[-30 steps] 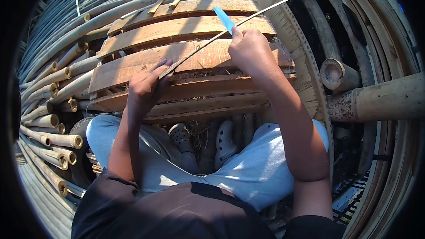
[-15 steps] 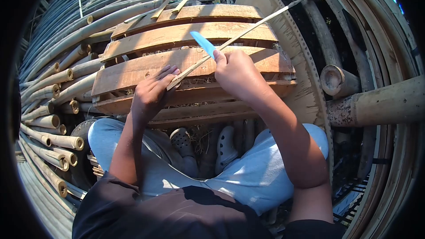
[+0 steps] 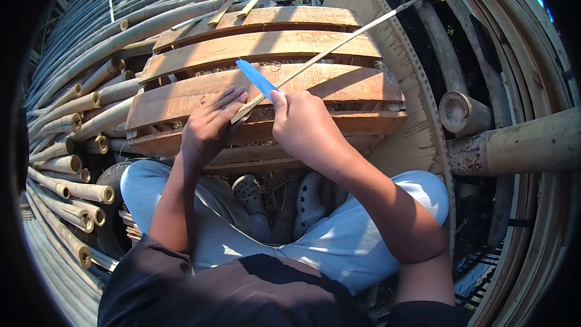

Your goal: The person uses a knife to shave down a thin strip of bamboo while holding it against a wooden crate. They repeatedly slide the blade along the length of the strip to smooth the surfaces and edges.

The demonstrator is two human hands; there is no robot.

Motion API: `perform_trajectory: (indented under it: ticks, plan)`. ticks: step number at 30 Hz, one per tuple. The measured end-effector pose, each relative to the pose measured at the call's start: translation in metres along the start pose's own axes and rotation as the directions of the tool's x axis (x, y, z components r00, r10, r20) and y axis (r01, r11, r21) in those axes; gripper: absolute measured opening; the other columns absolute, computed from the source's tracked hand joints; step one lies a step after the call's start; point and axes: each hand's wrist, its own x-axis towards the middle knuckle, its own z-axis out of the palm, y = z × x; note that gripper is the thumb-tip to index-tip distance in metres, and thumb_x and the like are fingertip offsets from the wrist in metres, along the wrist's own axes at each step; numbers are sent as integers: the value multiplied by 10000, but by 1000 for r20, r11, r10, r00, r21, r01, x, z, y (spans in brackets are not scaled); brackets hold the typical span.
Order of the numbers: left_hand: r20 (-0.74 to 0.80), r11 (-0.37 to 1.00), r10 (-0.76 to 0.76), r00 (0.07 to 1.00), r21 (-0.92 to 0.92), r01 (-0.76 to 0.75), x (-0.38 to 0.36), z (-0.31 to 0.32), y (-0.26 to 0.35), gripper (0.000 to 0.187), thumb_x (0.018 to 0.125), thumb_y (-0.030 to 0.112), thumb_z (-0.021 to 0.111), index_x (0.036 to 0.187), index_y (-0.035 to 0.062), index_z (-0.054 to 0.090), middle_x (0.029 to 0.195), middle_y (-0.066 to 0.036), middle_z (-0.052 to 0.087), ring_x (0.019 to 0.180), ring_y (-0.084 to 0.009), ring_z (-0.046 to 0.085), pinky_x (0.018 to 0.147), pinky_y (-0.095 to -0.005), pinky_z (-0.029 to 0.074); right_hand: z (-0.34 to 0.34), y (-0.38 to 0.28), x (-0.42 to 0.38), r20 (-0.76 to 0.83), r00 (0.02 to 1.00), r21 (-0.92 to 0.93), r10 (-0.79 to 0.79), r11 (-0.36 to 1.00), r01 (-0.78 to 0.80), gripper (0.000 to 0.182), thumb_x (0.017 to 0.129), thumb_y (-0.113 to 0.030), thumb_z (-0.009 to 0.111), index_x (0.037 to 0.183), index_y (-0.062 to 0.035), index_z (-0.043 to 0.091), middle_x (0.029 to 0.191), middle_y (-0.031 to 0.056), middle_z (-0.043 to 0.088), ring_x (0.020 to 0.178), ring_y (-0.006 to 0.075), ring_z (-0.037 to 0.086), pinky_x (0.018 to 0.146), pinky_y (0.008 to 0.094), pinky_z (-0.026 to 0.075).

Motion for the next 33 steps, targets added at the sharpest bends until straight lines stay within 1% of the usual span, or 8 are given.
perform_trajectory:
  ticks: [2, 12, 15, 16, 21, 29, 32, 33]
  plan:
    - [17, 999, 8, 1000, 31, -9, 0, 2, 2, 332, 827, -7, 777, 1145, -38, 689, 1207, -153, 743, 1188, -329, 696, 1050, -449, 556, -27, -7, 17, 13, 983, -53, 185, 981, -184, 442, 1078, -246, 498, 862, 97, 675, 724, 316, 643, 689, 472, 661, 658, 510, 510]
    - [-18, 996, -80, 997, -46, 79, -2, 4, 7, 337, 828, 0, 784, 1152, -26, 695, 1213, -154, 741, 1179, -332, 701, 1039, -445, 560, -20, 14, 27, -157, 979, 5, 130, 991, -131, 464, 1084, -286, 502, 893, 98, 677, 685, 305, 639, 669, 481, 656, 619, 501, 513]
    - [-12, 997, -23, 1000, -69, 22, 1, -2, 3, 307, 839, -6, 777, 1134, -31, 698, 1215, -154, 740, 1169, -335, 705, 1030, -442, 565, 11, 3, -3, -46, 997, -11, -64, 998, 64, 430, 1078, -253, 505, 901, 99, 675, 714, 321, 645, 722, 504, 659, 686, 539, 510]
    - [-7, 999, -34, 999, -39, 34, 2, -2, 5, 299, 838, -9, 778, 1125, -33, 697, 1214, -155, 741, 1168, -336, 706, 1028, -446, 566, -4, -8, 2, 95, 989, 21, 116, 993, -119, 440, 1083, -261, 498, 901, 100, 673, 721, 319, 651, 721, 494, 666, 707, 542, 510]
    - [-7, 996, -67, 998, -52, 66, 0, 1, 4, 344, 823, -26, 770, 1159, -39, 696, 1213, -156, 741, 1180, -345, 698, 1028, -442, 565, -12, 5, 21, -169, 982, -46, 79, 995, -88, 447, 1086, -238, 482, 842, 91, 662, 719, 306, 656, 712, 486, 675, 642, 512, 517]
    - [8, 1000, -28, 1000, -6, 28, -1, 1, 3, 375, 795, -51, 747, 1167, -41, 696, 1229, -155, 736, 1186, -327, 699, 1029, -438, 565, -32, 0, 25, -93, 960, 27, 263, 965, -261, 457, 1074, -264, 507, 889, 117, 678, 738, 331, 655, 785, 509, 674, 759, 551, 531]
    - [44, 997, 55, 998, 54, -57, 1, -3, 4, 360, 794, -41, 736, 1152, -37, 695, 1221, -153, 738, 1181, -319, 703, 1026, -440, 567, -15, 5, 7, -16, 1000, -229, -11, 973, 7, 449, 1067, -264, 525, 879, 110, 687, 713, 315, 654, 757, 496, 676, 746, 540, 535]
    - [48, 997, 54, 997, 49, -56, 2, -3, 4, 360, 794, -41, 736, 1152, -37, 695, 1221, -153, 738, 1181, -319, 703, 1026, -440, 567, -31, 2, 15, 91, 984, -190, 153, 973, -133, 458, 1064, -266, 529, 859, 109, 692, 721, 309, 659, 764, 491, 680, 749, 539, 534]
